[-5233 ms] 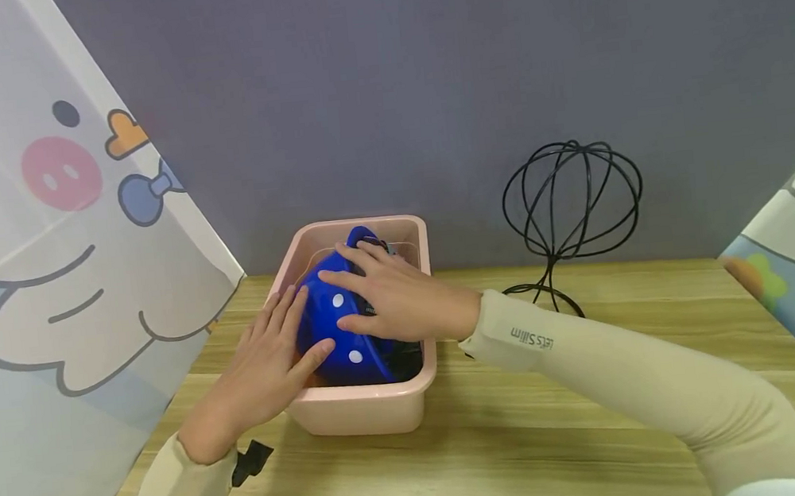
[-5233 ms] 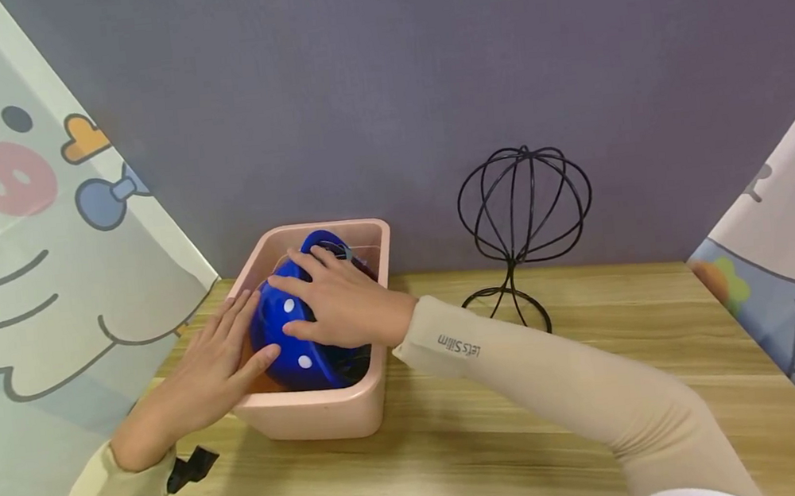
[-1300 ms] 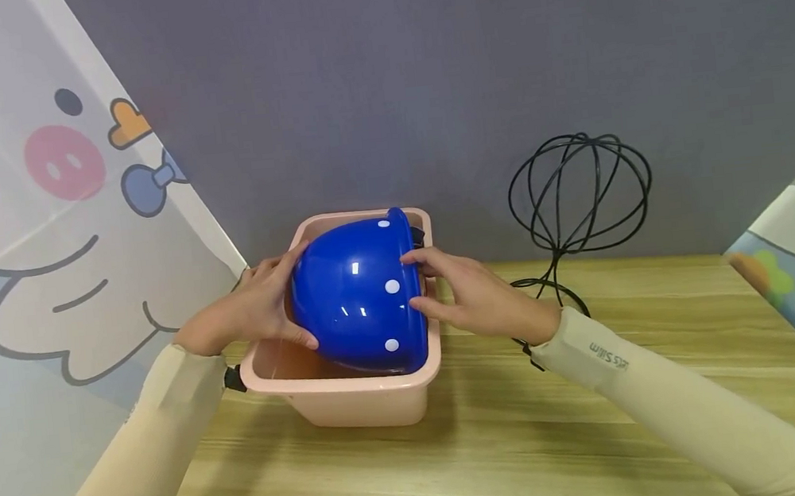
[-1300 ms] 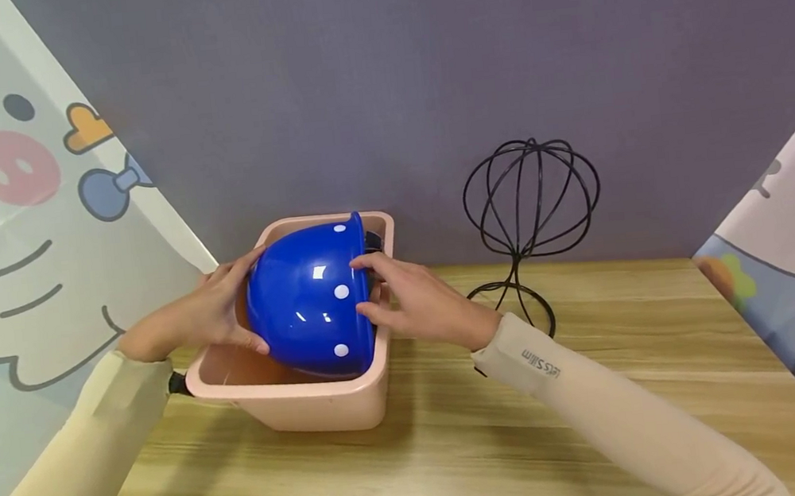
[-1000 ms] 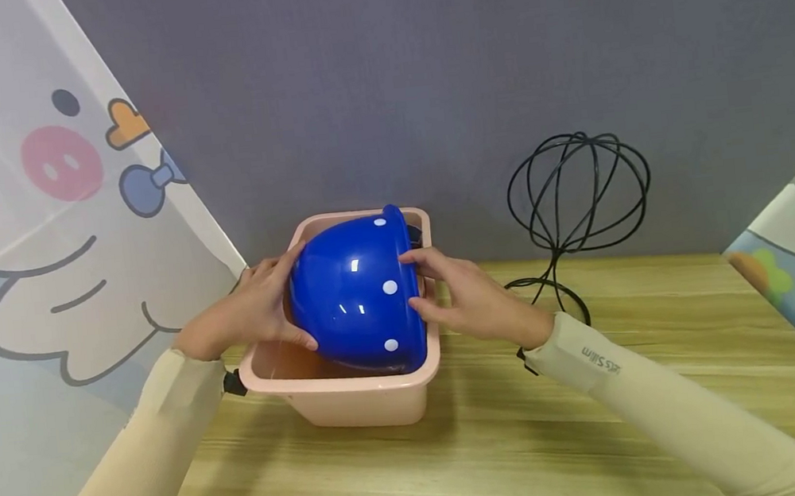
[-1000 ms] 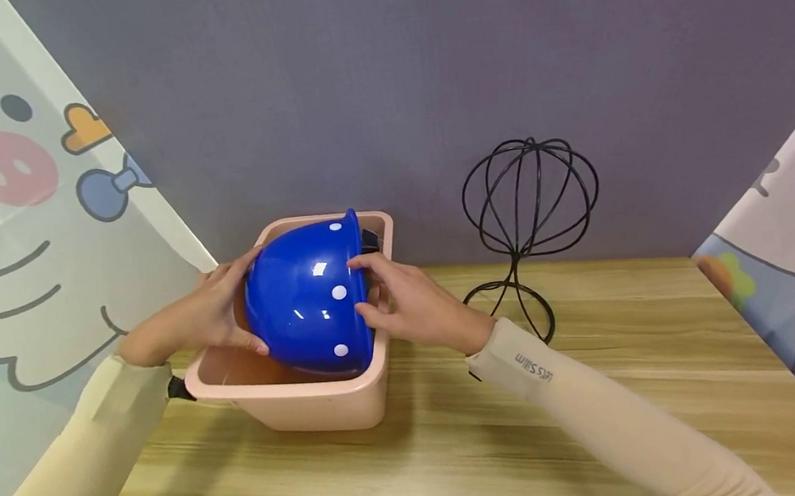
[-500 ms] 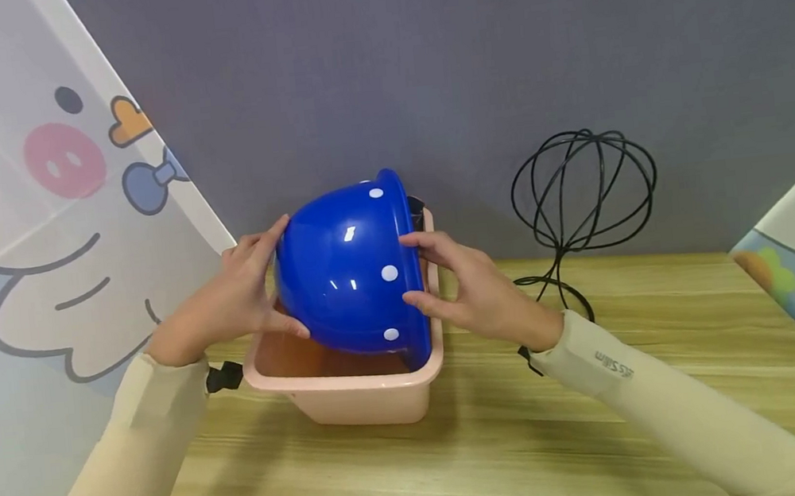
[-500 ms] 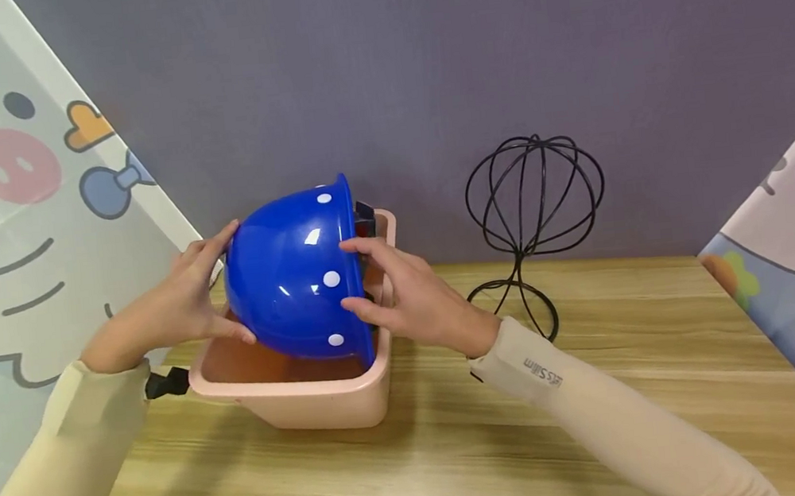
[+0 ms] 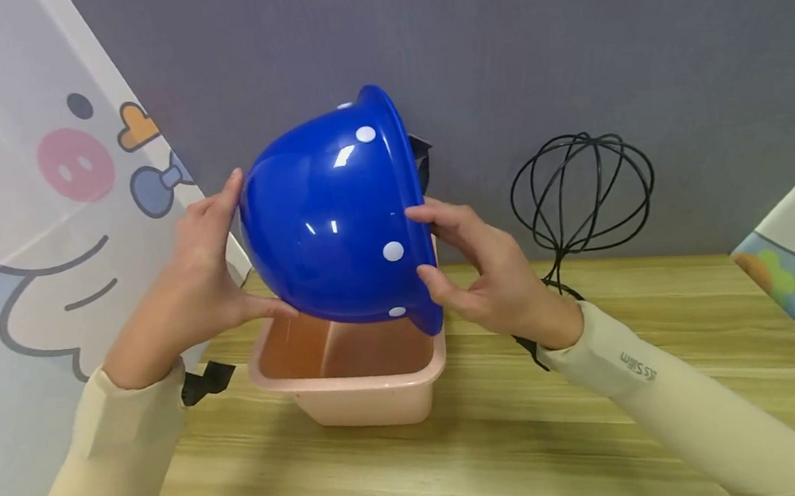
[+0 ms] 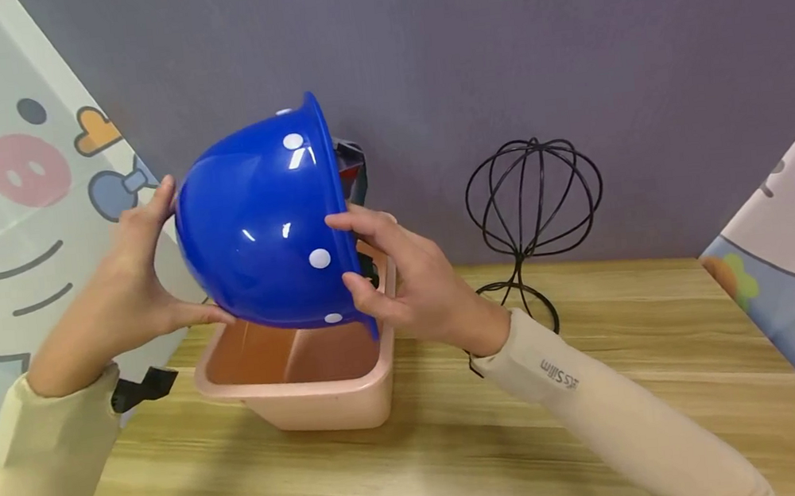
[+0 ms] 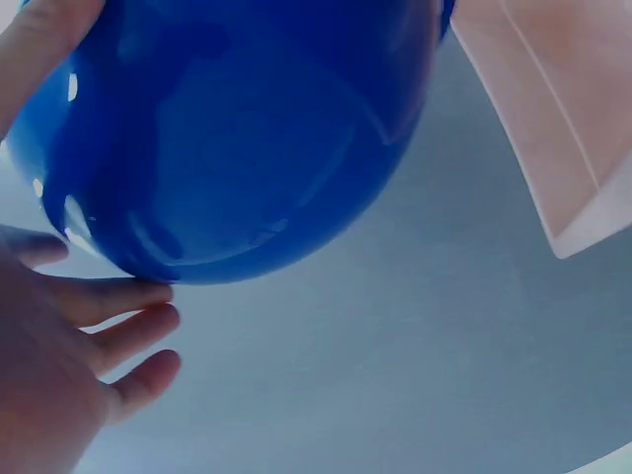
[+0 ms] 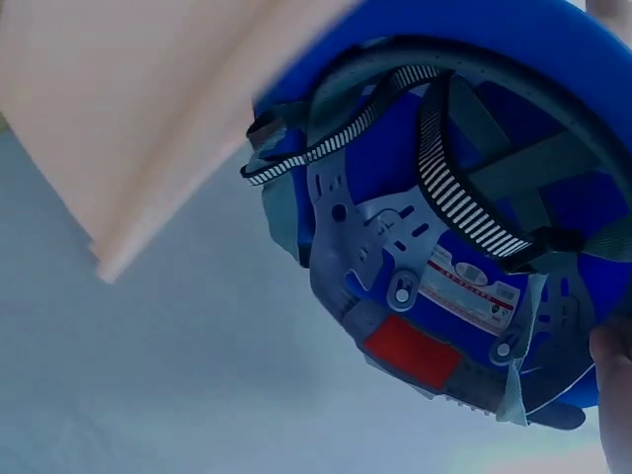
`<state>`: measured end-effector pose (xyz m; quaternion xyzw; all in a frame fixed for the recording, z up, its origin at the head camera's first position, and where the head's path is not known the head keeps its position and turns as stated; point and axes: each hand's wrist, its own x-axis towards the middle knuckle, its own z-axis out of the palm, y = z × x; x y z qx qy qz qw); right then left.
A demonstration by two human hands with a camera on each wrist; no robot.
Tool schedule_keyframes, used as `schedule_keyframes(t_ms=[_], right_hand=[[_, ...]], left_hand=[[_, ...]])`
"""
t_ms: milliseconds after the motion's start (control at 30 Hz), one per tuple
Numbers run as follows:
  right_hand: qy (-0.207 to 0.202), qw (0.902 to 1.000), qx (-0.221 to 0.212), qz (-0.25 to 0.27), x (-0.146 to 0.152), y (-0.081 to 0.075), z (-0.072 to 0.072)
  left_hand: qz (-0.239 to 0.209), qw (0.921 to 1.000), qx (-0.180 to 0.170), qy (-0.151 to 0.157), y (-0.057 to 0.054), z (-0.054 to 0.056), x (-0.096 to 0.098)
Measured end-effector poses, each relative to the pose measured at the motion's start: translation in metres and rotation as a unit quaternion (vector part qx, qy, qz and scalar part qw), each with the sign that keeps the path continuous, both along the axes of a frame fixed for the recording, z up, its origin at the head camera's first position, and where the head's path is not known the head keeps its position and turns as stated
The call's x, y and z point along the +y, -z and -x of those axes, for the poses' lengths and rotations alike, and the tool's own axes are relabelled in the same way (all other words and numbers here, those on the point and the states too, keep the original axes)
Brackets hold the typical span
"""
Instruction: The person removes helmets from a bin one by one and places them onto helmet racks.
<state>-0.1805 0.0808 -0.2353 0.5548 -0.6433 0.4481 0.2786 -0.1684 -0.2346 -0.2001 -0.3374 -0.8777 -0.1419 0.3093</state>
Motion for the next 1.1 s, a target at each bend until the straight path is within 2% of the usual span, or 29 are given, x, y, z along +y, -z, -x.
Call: schedule_keyframes(t_ms=[100,233,333,433,533,633,800,900,967,1067,1100], right_hand=[[-0.008,0.9998,0.017,0.003,0.002,-0.012,-0.006],[-0.023,0.999,0.034,0.019,0.004,-0.025,-0.013],[-0.042,0.9968,0.046,0.05,0.005,-0.033,-0.016],[-0.065,0.9909,0.059,0.102,0.004,-0.039,-0.018],[-0.084,0.9822,0.071,0.153,0.004,-0.043,-0.019],[-0.087,0.9747,0.082,0.189,0.007,-0.045,-0.018],[-0.071,0.9676,0.094,0.224,0.013,-0.048,-0.014],[-0.049,0.9672,0.089,0.233,0.017,-0.05,-0.014],[-0.026,0.9693,0.082,0.23,0.02,-0.053,-0.015],[0.026,0.975,0.077,0.207,0.022,-0.06,-0.021],[0.048,0.9769,0.081,0.192,0.022,-0.064,-0.023]], left_hand=[[-0.015,0.9976,0.054,0.041,-0.006,-0.002,0.001],[-0.058,0.9871,0.119,0.089,-0.014,-0.003,0.006],[-0.12,0.9753,0.148,0.111,-0.018,-0.004,0.013],[-0.195,0.9605,0.163,0.113,-0.02,-0.006,0.022],[-0.26,0.9448,0.154,0.126,-0.023,-0.007,0.029],[-0.304,0.9308,0.12,0.165,-0.027,-0.007,0.037],[-0.332,0.9106,0.04,0.243,-0.037,-0.009,0.054],[-0.34,0.898,0.008,0.279,-0.041,-0.011,0.063],[-0.342,0.898,0.007,0.277,-0.043,-0.012,0.067],[-0.353,0.9003,0.03,0.253,-0.045,-0.01,0.072],[-0.36,0.8985,0.039,0.249,-0.046,-0.008,0.073]])
